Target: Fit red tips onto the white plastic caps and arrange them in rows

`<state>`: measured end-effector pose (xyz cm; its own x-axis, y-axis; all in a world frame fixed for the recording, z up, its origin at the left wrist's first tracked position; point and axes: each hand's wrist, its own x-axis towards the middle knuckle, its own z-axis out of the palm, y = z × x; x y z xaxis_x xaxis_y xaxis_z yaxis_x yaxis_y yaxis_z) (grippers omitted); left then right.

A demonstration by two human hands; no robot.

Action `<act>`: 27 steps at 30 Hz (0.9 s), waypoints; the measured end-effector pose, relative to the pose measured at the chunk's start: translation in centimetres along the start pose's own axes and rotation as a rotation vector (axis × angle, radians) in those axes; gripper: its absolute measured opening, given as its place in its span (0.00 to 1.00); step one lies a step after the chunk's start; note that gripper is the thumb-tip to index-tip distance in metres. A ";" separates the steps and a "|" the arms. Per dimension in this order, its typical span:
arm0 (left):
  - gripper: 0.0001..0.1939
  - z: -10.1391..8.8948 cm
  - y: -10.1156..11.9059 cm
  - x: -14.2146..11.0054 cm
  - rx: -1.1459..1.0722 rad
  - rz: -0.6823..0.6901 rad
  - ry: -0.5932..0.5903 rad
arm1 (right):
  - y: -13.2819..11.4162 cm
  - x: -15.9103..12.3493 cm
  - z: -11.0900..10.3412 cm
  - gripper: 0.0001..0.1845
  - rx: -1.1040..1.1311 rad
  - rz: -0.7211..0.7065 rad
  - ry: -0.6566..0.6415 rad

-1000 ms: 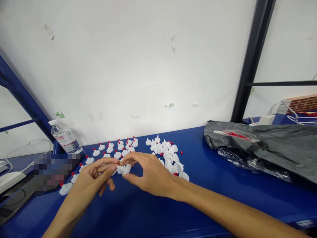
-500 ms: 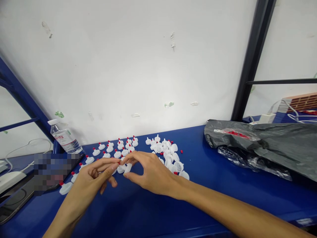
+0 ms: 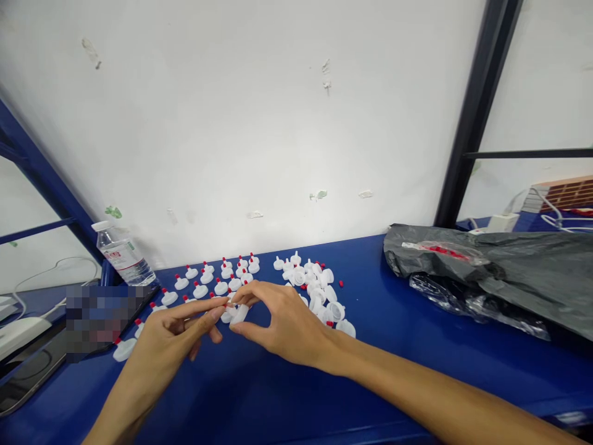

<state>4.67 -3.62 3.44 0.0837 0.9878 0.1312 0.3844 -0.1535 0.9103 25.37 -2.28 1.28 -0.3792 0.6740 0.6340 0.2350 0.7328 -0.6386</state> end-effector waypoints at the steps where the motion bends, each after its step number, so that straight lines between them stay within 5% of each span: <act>1: 0.28 0.0 0.0 0.0 0.003 -0.006 -0.003 | 0.0 0.0 0.0 0.16 0.007 -0.003 -0.002; 9: 0.28 0.2 0.8 -0.4 0.070 0.025 0.108 | 0.1 0.0 -0.1 0.16 0.091 -0.038 -0.017; 14: 0.23 -2.5 0.7 -0.4 0.361 0.099 0.274 | -0.4 0.0 -0.3 0.14 0.097 -0.034 0.028; 20: 0.17 -4.2 -1.8 1.0 0.872 -0.005 0.023 | -0.3 0.1 -0.4 0.11 -0.010 -0.030 0.080; 27: 0.13 -3.9 -4.0 2.2 0.988 -0.048 -0.047 | -0.1 0.9 -1.9 0.11 -0.250 -0.080 0.046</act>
<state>-0.23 -0.76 1.64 0.0759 0.9948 0.0674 0.9807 -0.0867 0.1752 26.70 -1.57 2.72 -0.3661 0.6121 0.7009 0.4218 0.7805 -0.4613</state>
